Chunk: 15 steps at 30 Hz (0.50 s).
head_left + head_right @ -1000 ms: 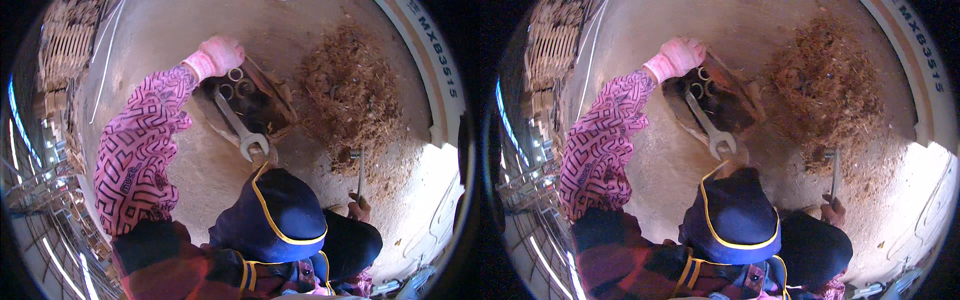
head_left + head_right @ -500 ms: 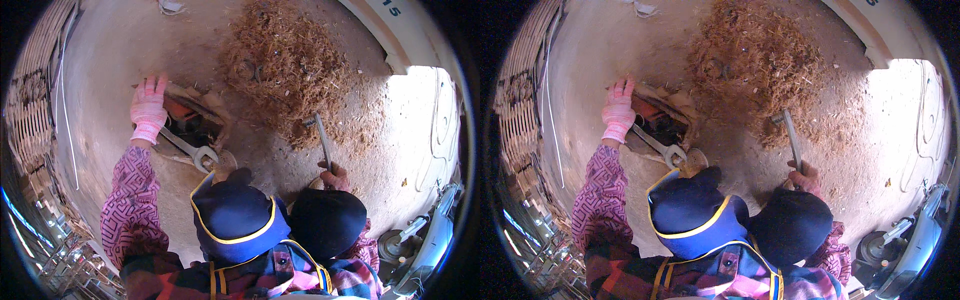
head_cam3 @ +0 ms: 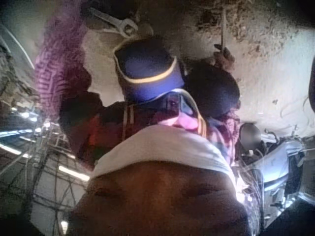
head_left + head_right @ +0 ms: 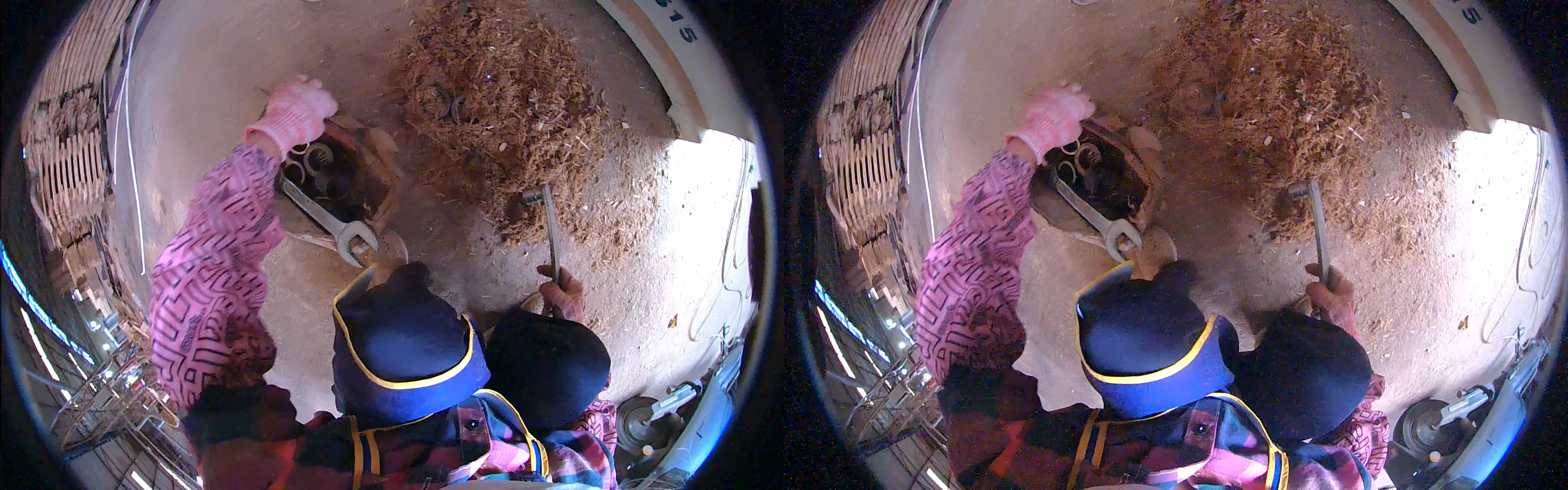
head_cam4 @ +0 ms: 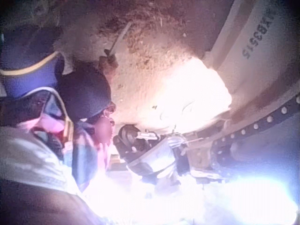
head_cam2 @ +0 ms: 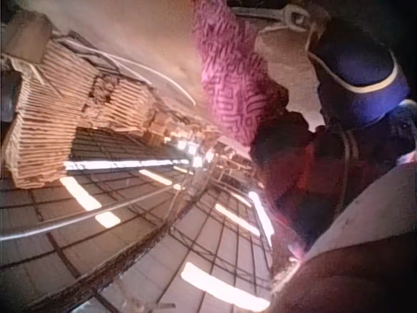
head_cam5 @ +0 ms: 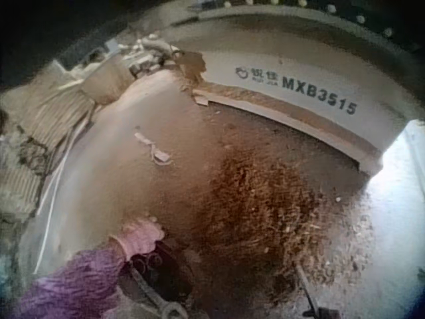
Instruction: The person removes a metal tray filled with sawdust from a machine and dumps the contents onto the floor. They then use a metal scraper to clean the remaining sawdust from the tray and the floor area. Finally, they use a broom and shovel to sweep the sawdust into a pile.
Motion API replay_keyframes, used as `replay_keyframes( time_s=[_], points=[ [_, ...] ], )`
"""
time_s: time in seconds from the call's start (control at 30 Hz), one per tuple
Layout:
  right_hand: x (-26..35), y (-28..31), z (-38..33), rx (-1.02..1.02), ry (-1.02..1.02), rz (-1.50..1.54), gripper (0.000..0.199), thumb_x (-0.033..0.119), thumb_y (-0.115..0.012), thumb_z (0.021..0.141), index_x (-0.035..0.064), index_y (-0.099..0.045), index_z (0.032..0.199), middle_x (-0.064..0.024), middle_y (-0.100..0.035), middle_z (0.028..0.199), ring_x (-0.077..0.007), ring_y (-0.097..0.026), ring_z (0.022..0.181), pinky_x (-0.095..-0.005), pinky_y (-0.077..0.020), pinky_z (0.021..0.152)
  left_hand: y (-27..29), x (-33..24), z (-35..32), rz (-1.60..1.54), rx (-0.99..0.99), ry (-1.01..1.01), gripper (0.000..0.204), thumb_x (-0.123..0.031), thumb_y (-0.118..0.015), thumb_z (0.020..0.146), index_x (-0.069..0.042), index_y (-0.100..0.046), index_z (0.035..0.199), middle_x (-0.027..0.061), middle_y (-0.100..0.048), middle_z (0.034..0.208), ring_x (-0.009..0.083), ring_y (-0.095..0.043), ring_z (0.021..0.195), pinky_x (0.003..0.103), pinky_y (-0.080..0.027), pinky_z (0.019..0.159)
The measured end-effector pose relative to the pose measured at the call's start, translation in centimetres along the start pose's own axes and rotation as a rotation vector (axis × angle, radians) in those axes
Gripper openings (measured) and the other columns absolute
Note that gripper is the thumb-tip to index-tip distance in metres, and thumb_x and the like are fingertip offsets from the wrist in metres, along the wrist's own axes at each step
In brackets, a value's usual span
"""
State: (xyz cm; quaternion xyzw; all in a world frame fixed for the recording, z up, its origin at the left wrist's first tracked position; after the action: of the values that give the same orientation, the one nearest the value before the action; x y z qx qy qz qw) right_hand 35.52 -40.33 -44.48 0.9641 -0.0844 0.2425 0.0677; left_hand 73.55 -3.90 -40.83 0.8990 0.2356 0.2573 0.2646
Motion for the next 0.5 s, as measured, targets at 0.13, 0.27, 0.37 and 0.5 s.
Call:
replay_keyframes(
  time_s=[0.13, 0.27, 0.37, 0.5],
  points=[
    [-0.2, -0.3, 0.6, 0.037, 0.026, 0.032, 0.048, 0.022, -0.070, 0.071, 0.0028, -0.065, 0.115, 0.0034, -0.054, 0.070, -0.0084, -0.045, 0.058, -0.0251, -0.0333, 0.053, 0.0, 0.2, 2.9, -0.085, 0.033, 0.041, 0.032, -0.011, -0.059, 0.082, -0.016, -0.069, 0.112, 0.0095, -0.064, 0.119, 0.0315, -0.061, 0.112, 0.040, -0.052, 0.093],
    [0.4, -0.3, 0.5, 0.039, 0.025, -0.028, 0.047, 0.021, -0.071, 0.073, 0.0032, -0.065, 0.116, 0.0036, -0.056, 0.070, -0.0082, -0.046, 0.059, -0.0248, -0.0340, 0.054, -0.4, -0.8, 1.9, -0.051, 0.235, 0.055, 0.032, -0.011, -0.058, 0.085, -0.018, -0.068, 0.115, 0.0063, -0.059, 0.130, 0.0275, -0.059, 0.117, 0.040, -0.052, 0.094],
    [0.0, 0.0, 0.3, 0.054, 0.061, 0.024, 0.046, 0.021, -0.071, 0.074, 0.0034, -0.064, 0.116, 0.0041, -0.056, 0.070, -0.0079, -0.047, 0.059, -0.0243, -0.0343, 0.054, -1.6, -0.5, 1.4, 0.031, 0.192, -0.031, 0.037, -0.009, -0.061, 0.083, -0.019, -0.065, 0.118, 0.0023, -0.059, 0.129, 0.0254, -0.052, 0.125, 0.039, -0.050, 0.098],
    [-1.0, 0.4, 0.3, 0.074, 0.072, 0.105, 0.046, 0.022, -0.071, 0.075, 0.0033, -0.064, 0.117, 0.0046, -0.057, 0.070, -0.0076, -0.047, 0.058, -0.0236, -0.0345, 0.054, -2.0, 0.6, 2.3, 0.068, 0.099, -0.031, 0.041, -0.007, -0.062, 0.079, -0.019, -0.064, 0.118, 0.0018, -0.059, 0.125, 0.0257, -0.049, 0.124, 0.037, -0.046, 0.102]
  ],
)
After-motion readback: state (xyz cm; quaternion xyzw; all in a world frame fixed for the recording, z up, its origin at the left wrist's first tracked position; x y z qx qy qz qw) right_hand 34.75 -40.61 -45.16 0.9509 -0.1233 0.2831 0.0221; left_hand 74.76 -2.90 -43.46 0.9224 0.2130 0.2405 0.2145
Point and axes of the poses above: each hand's wrist, its own z-axis towards the middle knuckle, its own y-axis out of the back of the hand, x = y × z, the point moved 2 cm from there along z, towards the middle knuckle
